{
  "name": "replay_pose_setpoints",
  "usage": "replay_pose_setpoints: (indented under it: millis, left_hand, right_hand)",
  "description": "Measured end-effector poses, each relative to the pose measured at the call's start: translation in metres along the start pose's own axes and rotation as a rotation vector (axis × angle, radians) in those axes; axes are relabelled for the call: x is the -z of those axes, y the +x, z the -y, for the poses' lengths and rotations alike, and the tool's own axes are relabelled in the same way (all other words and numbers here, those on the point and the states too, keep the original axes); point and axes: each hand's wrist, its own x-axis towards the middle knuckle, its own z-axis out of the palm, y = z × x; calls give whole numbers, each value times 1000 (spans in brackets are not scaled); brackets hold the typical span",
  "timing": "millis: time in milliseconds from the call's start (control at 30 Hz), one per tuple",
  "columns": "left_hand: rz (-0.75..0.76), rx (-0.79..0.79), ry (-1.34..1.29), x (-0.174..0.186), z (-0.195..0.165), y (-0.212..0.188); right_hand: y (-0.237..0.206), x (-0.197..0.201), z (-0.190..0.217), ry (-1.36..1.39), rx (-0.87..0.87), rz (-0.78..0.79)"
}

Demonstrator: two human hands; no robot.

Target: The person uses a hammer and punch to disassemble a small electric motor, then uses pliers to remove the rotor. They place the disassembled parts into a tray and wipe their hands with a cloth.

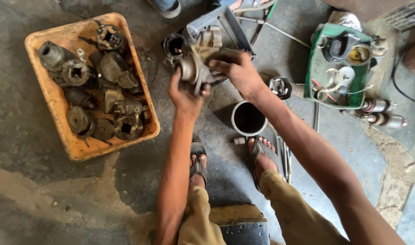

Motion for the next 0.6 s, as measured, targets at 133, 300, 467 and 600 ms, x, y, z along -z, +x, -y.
replay_pose_setpoints:
  millis: [133,300,467,600]
  left_hand:
    - [77,82,-282,13,19,-23]
    - [390,114,-273,21,32,-36]
    - [812,321,-575,10,41,-54]
    - [751,-282,59,-13,53,-75]
  right_hand:
    - [-21,8,10,-55,74,-174]
    - [-40,16,24,-19,130,-259]
    - [-56,5,48,277,88,-47]
    - [-70,0,68,265,122,183]
